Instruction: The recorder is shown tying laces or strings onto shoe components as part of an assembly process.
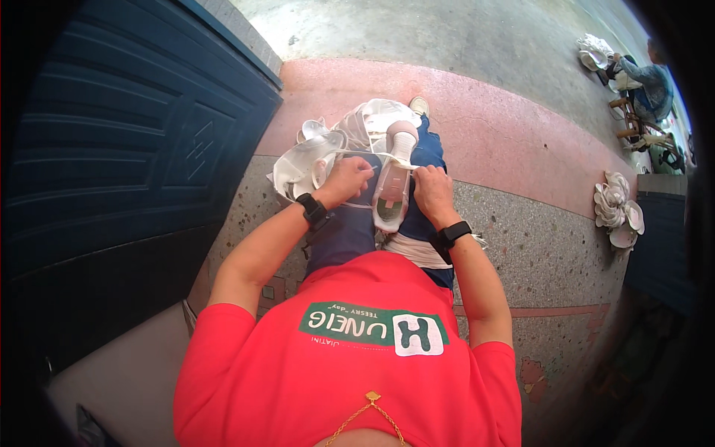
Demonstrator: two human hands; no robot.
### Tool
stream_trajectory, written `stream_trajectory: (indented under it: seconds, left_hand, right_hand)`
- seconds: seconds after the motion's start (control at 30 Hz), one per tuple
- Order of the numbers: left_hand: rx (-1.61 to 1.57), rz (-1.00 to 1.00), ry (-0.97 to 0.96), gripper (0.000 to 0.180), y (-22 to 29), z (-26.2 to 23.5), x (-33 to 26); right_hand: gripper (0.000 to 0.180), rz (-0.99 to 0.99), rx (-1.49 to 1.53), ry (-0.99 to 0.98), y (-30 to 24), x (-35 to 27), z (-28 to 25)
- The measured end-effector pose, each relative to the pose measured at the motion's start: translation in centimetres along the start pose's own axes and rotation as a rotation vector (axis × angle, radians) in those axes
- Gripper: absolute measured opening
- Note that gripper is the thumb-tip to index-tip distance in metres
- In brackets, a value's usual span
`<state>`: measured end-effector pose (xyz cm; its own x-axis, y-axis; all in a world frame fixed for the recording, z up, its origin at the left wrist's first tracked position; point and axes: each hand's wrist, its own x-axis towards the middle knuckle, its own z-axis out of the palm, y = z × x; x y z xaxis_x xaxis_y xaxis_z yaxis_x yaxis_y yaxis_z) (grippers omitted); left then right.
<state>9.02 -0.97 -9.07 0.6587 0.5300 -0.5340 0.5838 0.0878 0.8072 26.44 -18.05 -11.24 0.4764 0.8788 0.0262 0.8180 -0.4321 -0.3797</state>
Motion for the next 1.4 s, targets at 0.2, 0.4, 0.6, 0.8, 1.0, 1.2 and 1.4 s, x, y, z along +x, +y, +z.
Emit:
stream_trajectory:
  seconds: [0.2, 0.4, 0.6, 0.8, 1.0, 1.2, 1.4]
  left_hand:
    - [0.347, 0.400, 0.105, 0.023, -1.4, -0.5, 2.1]
    - [0.510, 0.482, 0.106, 0.023, -0.1, 0.2, 3.1]
    - [0.653, 0.546, 0.058, 0.021, -0.2, 0.6, 4.1]
    - [0.832, 0.685, 0.142, 0.021, 1.1, 1.8, 3.0]
    - [0.806, 0.629, 0.386, 0.015, 0.4, 2.8, 1.0]
    - [0.907, 0.571, 0.426, 0.018, -0.6, 4.7, -0.6]
    - [0.522, 0.562, 0.276, 0.022, -1.7, 3.8, 0.8]
  right_hand:
    - [0.009, -0.159, -0.079, 0.042, 0.3, 0.9, 1.2]
    - [0.015, 0.023, 0.060, 0.103, 1.6, 0.5, 2.6]
    - [0.018, 0.066, -0.010, 0.070, 1.4, 0.3, 2.0]
    - [0.025, 0.053, -0.011, 0.042, 1.7, 0.4, 2.8]
    - [0.032, 0.003, -0.074, -0.049, -0.1, -0.1, 1.2]
    - [0.028, -0.034, -0.042, -0.062, 0.1, -0.2, 1.2]
    - [0.018, -0.159, 0.188, 0.029, 0.3, -0.4, -0.3]
